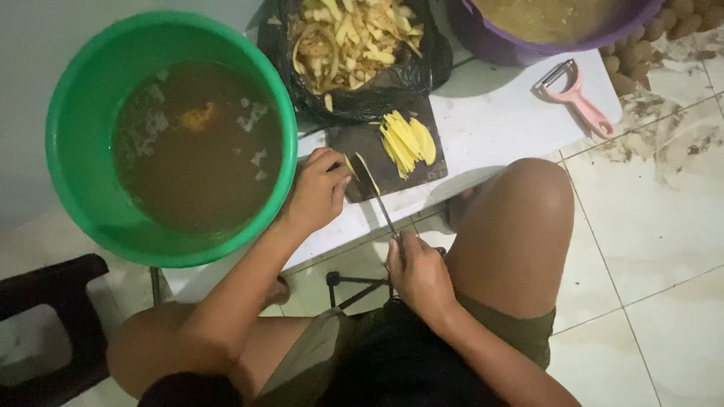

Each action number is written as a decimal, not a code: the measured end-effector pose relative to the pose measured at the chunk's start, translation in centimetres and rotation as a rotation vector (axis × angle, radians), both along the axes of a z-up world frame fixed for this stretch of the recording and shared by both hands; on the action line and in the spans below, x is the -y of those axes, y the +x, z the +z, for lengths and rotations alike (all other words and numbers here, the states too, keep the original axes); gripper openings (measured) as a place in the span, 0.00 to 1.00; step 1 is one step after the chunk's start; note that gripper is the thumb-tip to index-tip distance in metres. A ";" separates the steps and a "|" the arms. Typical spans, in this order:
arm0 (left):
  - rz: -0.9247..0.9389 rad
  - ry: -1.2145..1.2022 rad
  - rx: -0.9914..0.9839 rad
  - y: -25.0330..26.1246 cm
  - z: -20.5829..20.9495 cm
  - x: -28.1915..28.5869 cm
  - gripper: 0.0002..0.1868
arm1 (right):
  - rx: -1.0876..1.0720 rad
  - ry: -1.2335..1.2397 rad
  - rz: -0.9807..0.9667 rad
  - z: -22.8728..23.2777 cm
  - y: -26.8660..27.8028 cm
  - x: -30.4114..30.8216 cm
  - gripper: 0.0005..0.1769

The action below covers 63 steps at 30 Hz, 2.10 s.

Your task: Slicing peeled potatoes into thin strips for french fries using a knife on a cutting board.

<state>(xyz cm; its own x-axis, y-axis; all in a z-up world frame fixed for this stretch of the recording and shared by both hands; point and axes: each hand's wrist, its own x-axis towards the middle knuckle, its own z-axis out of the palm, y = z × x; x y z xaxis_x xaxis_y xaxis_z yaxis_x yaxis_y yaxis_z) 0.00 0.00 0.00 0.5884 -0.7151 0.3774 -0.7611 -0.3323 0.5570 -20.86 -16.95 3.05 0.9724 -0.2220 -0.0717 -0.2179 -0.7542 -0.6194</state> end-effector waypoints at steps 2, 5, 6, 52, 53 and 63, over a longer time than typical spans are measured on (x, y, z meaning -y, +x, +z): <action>0.006 -0.007 -0.005 0.0 -0.4 -0.1 0.06 | 0.014 0.000 0.006 0.7 0.5 -0.4 0.10; 0.010 -0.005 0.008 -0.1 -1.1 -0.2 0.06 | 0.016 0.020 0.024 1.1 0.8 -0.8 0.11; 0.010 0.006 0.028 0.1 -1.3 -0.2 0.05 | 0.007 0.042 0.040 1.1 1.0 -0.9 0.11; 0.134 -0.088 0.320 -4.1 4.8 1.8 0.13 | 0.076 -0.273 -0.084 3.6 1.7 1.6 0.18; 0.116 -0.049 0.338 -4.3 4.9 1.8 0.16 | 0.053 -0.253 -0.096 3.9 1.8 1.6 0.19; 0.073 0.196 0.297 -5.3 6.1 2.4 0.29 | 0.015 -0.278 -0.093 3.3 1.6 1.9 0.20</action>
